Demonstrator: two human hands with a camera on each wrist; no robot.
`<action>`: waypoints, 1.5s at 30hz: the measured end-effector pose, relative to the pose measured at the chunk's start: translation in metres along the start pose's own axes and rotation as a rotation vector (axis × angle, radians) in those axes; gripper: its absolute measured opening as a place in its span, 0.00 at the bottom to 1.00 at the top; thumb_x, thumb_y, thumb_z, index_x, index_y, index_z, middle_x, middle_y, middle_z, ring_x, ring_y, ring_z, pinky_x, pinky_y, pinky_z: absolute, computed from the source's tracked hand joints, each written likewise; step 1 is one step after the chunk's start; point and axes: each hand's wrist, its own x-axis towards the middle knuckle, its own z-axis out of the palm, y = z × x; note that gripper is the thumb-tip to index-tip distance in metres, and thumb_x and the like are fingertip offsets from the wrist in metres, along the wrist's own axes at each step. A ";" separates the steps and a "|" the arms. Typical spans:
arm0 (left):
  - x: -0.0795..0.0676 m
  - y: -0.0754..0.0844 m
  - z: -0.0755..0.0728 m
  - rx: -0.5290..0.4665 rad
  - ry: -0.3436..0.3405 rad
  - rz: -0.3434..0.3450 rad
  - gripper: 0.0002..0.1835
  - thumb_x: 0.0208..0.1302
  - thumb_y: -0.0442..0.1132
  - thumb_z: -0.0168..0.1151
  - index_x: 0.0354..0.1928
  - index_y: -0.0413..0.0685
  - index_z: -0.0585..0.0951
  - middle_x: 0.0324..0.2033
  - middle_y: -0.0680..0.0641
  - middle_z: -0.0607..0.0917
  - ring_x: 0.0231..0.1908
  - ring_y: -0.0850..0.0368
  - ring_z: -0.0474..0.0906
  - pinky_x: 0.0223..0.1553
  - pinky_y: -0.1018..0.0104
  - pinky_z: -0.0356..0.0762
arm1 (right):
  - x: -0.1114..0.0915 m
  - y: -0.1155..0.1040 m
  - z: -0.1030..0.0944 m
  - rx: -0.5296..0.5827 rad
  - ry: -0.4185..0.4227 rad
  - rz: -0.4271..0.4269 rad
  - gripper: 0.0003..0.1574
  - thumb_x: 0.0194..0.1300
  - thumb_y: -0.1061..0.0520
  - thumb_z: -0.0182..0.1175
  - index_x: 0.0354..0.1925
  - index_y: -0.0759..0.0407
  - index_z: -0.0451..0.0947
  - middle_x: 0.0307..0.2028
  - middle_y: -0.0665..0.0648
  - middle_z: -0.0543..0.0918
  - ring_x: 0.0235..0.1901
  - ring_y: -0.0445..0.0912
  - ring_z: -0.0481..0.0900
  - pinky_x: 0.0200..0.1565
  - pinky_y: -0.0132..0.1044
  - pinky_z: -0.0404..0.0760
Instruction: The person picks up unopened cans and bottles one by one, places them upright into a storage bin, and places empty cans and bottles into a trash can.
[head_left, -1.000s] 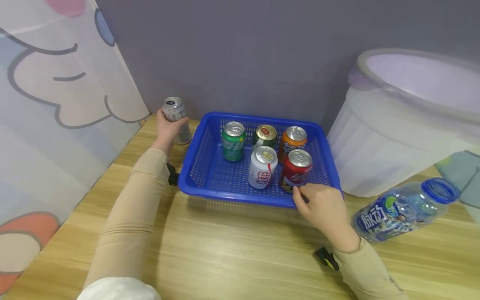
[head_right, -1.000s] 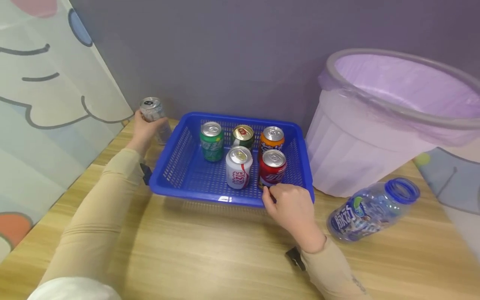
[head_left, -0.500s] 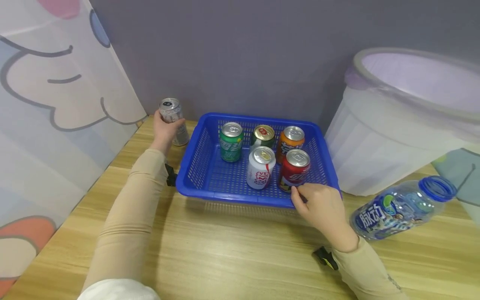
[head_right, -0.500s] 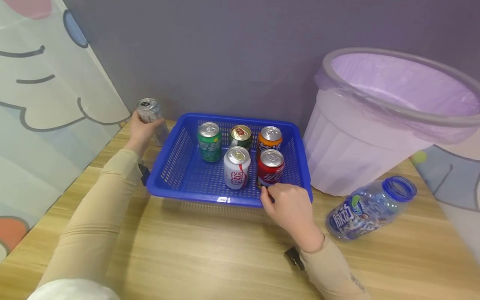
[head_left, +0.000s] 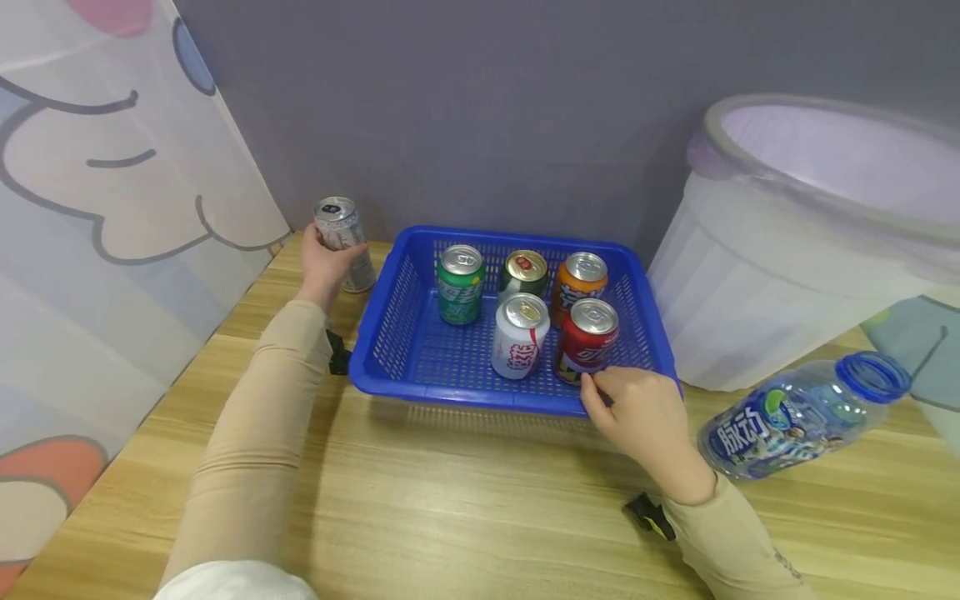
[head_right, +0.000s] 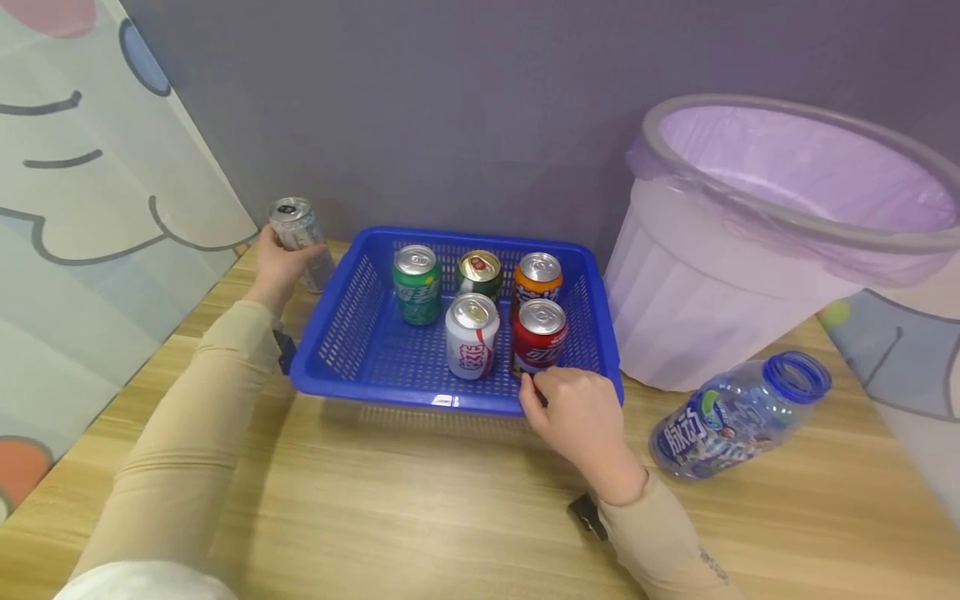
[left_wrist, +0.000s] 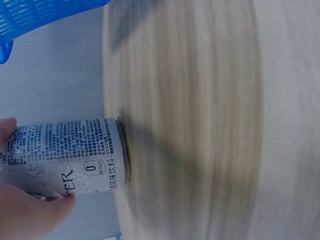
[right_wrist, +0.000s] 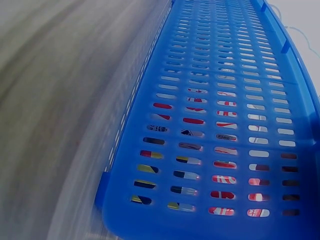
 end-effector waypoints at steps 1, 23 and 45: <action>0.000 0.000 0.000 0.005 0.009 0.000 0.43 0.59 0.38 0.65 0.71 0.51 0.51 0.70 0.45 0.59 0.69 0.52 0.57 0.69 0.59 0.54 | 0.000 0.000 0.000 0.001 0.001 0.000 0.26 0.60 0.54 0.51 0.09 0.48 0.54 0.09 0.44 0.57 0.11 0.36 0.52 0.14 0.30 0.51; -0.008 -0.004 -0.006 -0.068 0.109 0.038 0.39 0.54 0.39 0.70 0.66 0.52 0.61 0.64 0.48 0.68 0.64 0.56 0.65 0.65 0.62 0.61 | 0.000 0.000 -0.001 0.004 -0.013 0.009 0.26 0.60 0.54 0.51 0.09 0.49 0.54 0.09 0.44 0.57 0.11 0.37 0.53 0.14 0.30 0.51; -0.051 0.067 -0.024 -0.379 0.049 0.301 0.32 0.48 0.31 0.72 0.58 0.52 0.72 0.51 0.51 0.78 0.54 0.55 0.73 0.60 0.61 0.68 | 0.001 0.000 -0.001 0.009 -0.010 0.009 0.26 0.60 0.54 0.52 0.09 0.49 0.55 0.09 0.45 0.58 0.10 0.38 0.54 0.14 0.32 0.53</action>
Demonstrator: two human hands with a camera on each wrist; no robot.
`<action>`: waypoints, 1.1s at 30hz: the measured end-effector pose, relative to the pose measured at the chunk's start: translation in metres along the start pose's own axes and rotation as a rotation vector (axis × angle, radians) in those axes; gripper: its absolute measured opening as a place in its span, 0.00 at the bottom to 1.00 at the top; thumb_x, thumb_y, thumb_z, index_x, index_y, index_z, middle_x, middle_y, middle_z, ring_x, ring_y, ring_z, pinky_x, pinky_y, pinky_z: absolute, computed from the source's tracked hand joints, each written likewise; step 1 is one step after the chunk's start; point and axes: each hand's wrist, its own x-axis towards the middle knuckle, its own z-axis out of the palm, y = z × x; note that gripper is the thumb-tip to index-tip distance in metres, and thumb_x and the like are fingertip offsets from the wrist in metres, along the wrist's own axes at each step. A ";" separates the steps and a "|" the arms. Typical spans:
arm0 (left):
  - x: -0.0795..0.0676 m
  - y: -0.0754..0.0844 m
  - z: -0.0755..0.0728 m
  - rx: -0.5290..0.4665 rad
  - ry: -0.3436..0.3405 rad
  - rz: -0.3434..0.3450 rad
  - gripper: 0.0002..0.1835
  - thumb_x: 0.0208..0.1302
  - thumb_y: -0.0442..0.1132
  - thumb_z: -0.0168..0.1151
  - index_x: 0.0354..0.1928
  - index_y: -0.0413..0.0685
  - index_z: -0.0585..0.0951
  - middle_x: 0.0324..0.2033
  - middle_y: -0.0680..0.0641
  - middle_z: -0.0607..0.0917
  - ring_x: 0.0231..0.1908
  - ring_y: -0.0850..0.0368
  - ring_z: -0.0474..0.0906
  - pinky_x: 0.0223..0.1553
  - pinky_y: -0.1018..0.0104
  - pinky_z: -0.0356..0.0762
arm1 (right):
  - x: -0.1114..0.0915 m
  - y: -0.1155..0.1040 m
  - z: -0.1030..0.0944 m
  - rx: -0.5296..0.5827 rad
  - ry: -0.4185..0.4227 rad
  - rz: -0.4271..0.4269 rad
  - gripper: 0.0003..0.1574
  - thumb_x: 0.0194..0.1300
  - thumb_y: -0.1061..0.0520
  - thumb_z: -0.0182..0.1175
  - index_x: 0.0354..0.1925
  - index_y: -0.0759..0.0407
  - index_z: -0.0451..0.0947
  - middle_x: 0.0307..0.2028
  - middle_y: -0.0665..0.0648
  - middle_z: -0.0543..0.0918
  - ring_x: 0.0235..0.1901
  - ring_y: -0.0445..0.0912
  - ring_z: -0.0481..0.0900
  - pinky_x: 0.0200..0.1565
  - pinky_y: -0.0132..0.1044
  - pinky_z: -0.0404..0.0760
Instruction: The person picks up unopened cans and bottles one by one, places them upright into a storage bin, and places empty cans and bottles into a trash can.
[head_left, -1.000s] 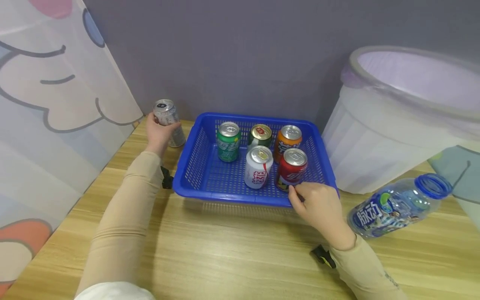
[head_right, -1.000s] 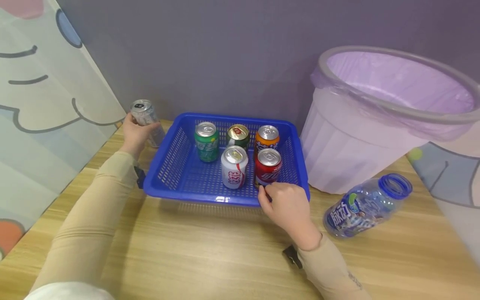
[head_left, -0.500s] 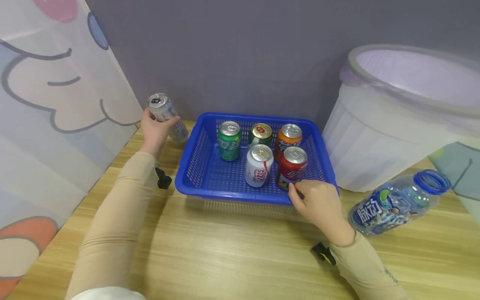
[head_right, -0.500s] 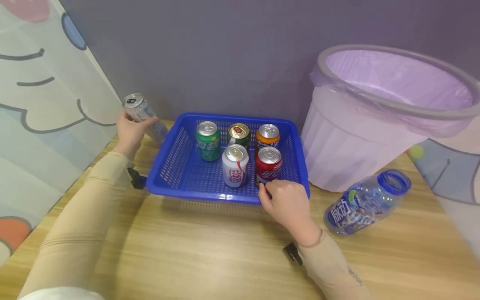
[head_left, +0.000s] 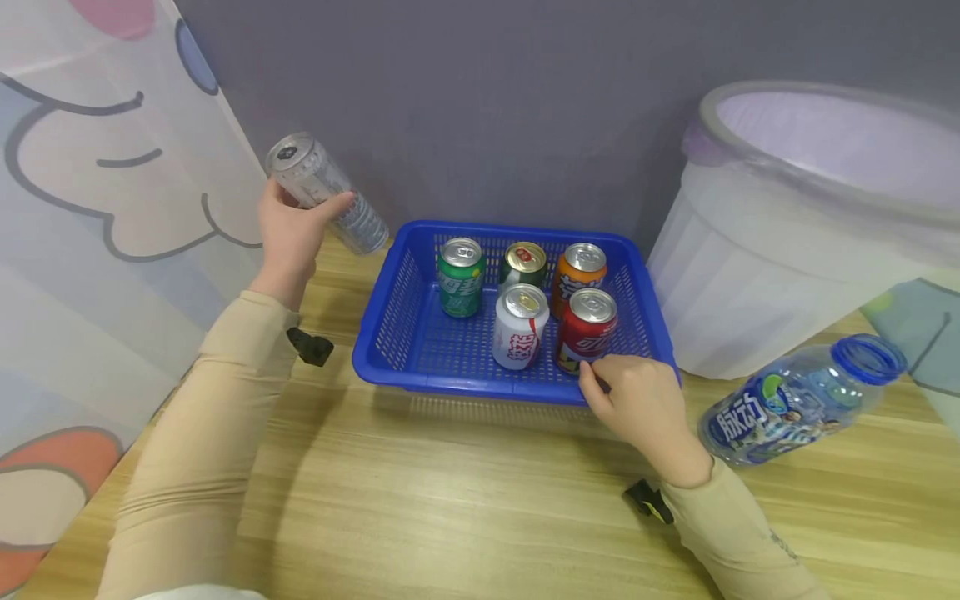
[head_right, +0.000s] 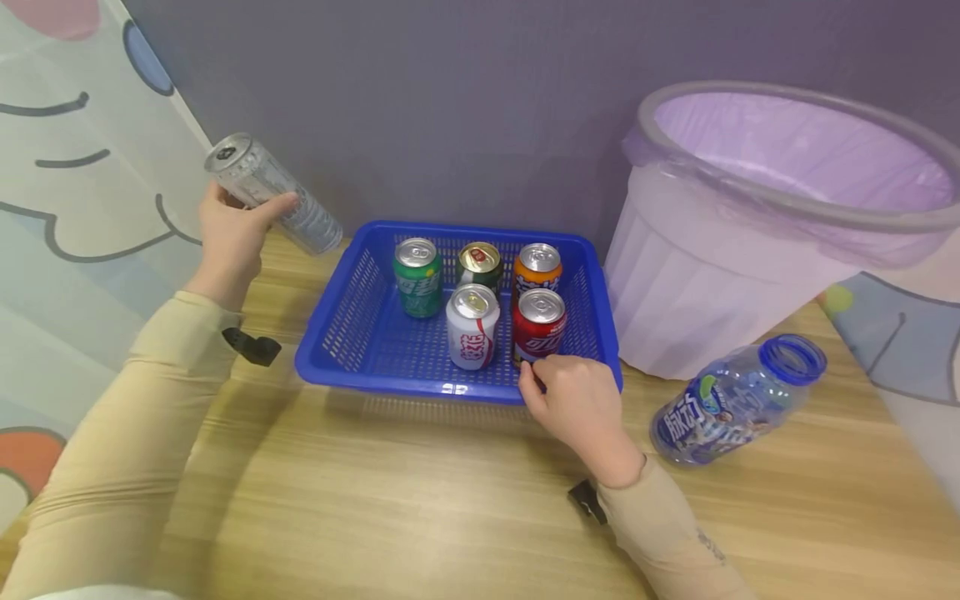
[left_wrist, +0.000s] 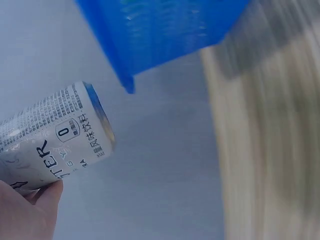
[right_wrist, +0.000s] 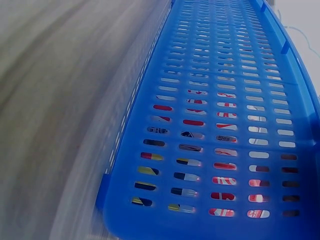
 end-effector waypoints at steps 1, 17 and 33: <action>-0.001 0.002 0.001 -0.006 0.001 0.004 0.32 0.48 0.30 0.73 0.57 0.51 0.73 0.50 0.51 0.78 0.53 0.56 0.74 0.59 0.61 0.69 | 0.000 0.000 0.000 0.000 0.002 0.000 0.26 0.60 0.54 0.52 0.09 0.49 0.55 0.09 0.45 0.59 0.10 0.38 0.54 0.14 0.32 0.53; -0.040 0.016 0.017 0.077 -0.228 -0.098 0.33 0.53 0.32 0.70 0.61 0.51 0.69 0.54 0.47 0.76 0.56 0.52 0.72 0.61 0.55 0.67 | 0.001 0.000 -0.001 -0.002 -0.002 -0.001 0.26 0.59 0.54 0.52 0.09 0.49 0.54 0.09 0.45 0.57 0.10 0.37 0.52 0.14 0.31 0.52; -0.072 -0.005 0.026 0.224 -0.451 -0.146 0.36 0.52 0.30 0.69 0.64 0.43 0.66 0.57 0.38 0.75 0.56 0.46 0.74 0.59 0.54 0.70 | 0.000 0.000 0.000 -0.007 -0.002 0.000 0.26 0.60 0.53 0.51 0.09 0.49 0.55 0.09 0.45 0.59 0.10 0.38 0.54 0.14 0.32 0.53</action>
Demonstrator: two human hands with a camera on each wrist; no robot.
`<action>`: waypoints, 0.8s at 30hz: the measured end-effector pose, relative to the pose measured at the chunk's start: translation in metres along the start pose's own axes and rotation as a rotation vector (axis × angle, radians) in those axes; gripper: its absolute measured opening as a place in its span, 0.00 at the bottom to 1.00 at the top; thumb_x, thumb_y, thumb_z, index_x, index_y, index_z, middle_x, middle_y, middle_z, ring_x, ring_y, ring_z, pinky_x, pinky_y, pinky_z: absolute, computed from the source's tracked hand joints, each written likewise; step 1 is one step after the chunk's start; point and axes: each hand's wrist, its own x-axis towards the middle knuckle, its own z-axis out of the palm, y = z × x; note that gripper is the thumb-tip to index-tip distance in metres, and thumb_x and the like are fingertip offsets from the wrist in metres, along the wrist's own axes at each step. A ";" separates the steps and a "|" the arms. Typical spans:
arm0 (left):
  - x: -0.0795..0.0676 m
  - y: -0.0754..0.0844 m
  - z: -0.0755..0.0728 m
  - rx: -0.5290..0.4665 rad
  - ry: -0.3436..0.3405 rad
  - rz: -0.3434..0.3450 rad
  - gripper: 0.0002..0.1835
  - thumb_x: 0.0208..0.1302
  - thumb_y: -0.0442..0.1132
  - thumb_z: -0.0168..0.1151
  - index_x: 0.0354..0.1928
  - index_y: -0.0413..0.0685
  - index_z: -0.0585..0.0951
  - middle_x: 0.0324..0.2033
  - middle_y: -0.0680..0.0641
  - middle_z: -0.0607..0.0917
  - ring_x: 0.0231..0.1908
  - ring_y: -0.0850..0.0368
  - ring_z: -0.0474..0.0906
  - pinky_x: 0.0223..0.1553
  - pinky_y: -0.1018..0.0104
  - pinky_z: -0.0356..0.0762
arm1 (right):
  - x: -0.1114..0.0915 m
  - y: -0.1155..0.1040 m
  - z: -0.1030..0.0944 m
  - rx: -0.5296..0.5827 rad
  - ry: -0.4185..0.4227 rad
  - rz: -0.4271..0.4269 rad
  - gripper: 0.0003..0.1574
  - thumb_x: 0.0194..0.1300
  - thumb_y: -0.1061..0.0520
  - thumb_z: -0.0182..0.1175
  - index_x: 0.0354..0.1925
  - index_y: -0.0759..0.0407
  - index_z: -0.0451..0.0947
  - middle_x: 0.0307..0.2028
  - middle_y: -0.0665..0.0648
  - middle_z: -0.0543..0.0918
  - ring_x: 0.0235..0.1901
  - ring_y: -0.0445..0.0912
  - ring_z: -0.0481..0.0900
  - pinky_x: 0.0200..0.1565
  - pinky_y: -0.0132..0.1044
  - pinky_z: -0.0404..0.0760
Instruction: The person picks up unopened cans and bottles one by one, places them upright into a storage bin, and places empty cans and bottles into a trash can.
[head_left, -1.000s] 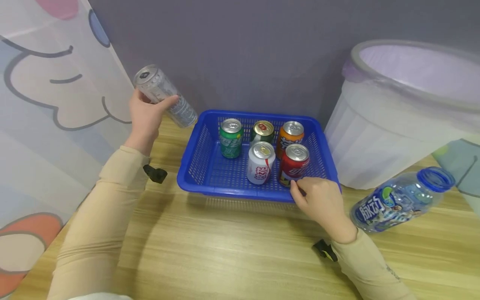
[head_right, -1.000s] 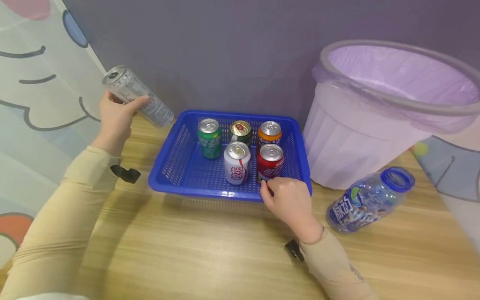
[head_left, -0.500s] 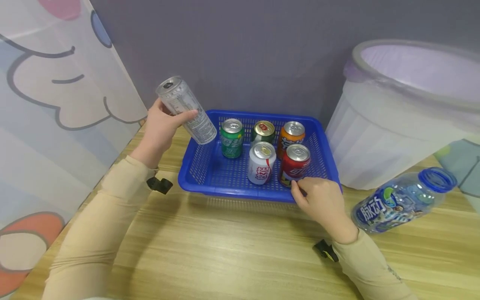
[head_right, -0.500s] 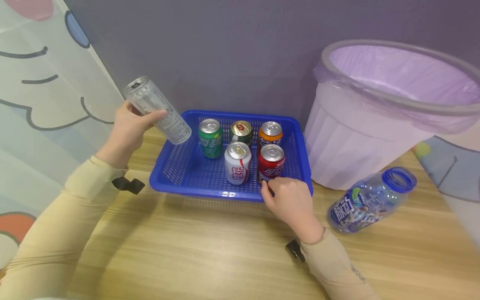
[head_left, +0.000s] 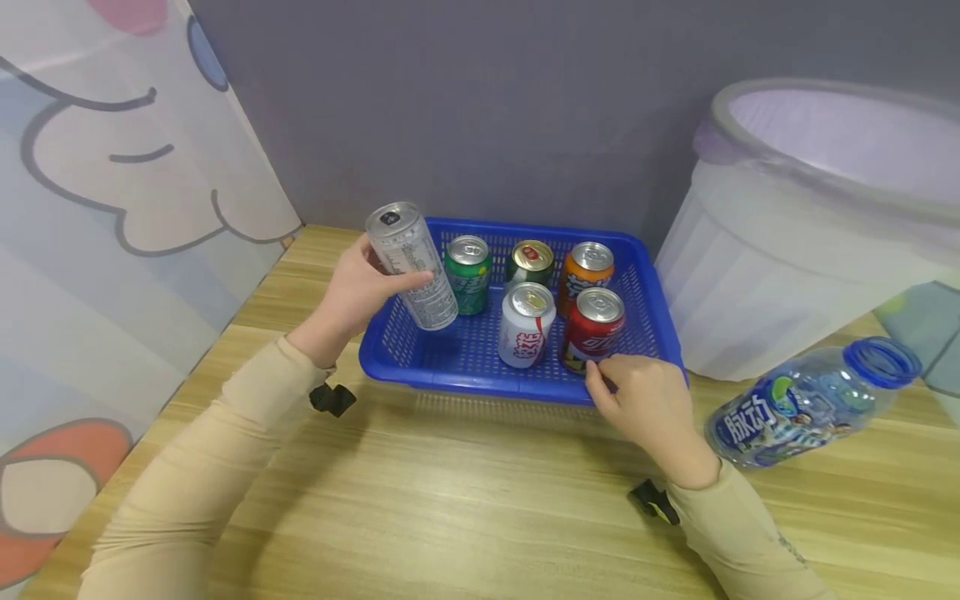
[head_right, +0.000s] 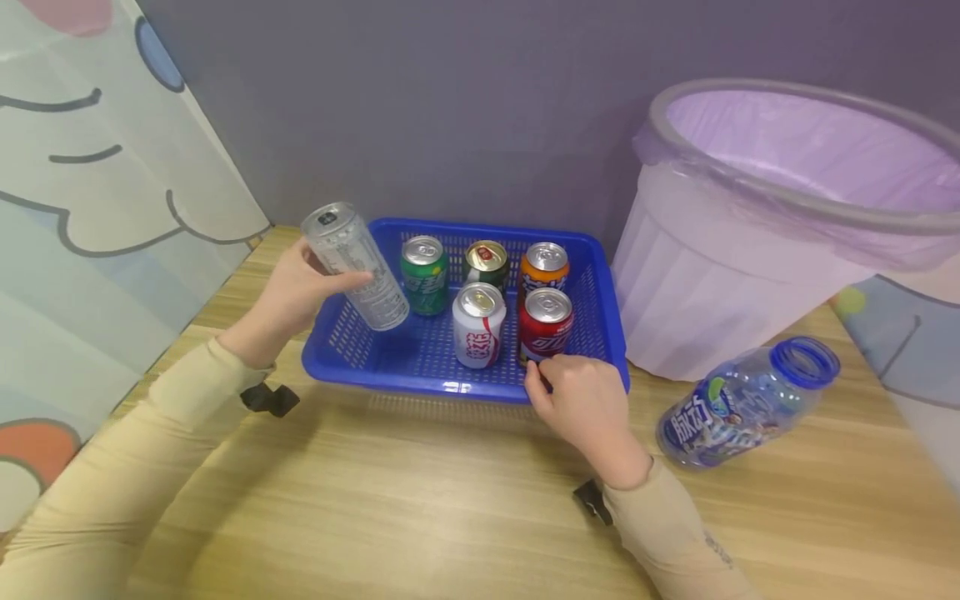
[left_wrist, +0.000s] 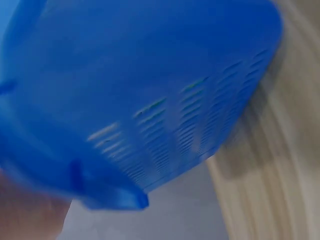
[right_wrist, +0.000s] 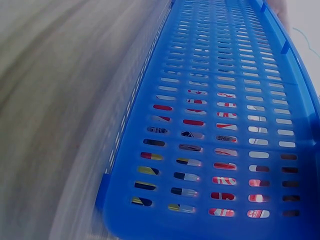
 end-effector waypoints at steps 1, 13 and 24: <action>0.000 -0.003 0.002 0.007 -0.013 -0.001 0.36 0.52 0.30 0.69 0.64 0.43 0.65 0.57 0.38 0.75 0.56 0.45 0.74 0.58 0.53 0.71 | 0.000 0.000 0.000 0.000 -0.001 0.001 0.26 0.60 0.53 0.51 0.09 0.49 0.55 0.09 0.45 0.59 0.10 0.38 0.54 0.14 0.32 0.53; -0.004 -0.017 0.024 0.128 -0.098 0.027 0.38 0.47 0.32 0.74 0.61 0.41 0.67 0.53 0.40 0.78 0.51 0.46 0.77 0.53 0.55 0.75 | 0.000 0.001 0.000 0.000 0.008 -0.003 0.26 0.60 0.53 0.50 0.09 0.49 0.55 0.09 0.45 0.59 0.10 0.38 0.53 0.14 0.32 0.52; -0.008 -0.019 0.034 0.141 -0.153 0.037 0.39 0.45 0.31 0.75 0.61 0.41 0.67 0.52 0.41 0.78 0.51 0.46 0.78 0.53 0.55 0.75 | 0.000 0.001 0.001 0.009 0.013 -0.009 0.26 0.61 0.53 0.49 0.09 0.49 0.55 0.09 0.45 0.58 0.10 0.38 0.53 0.14 0.32 0.52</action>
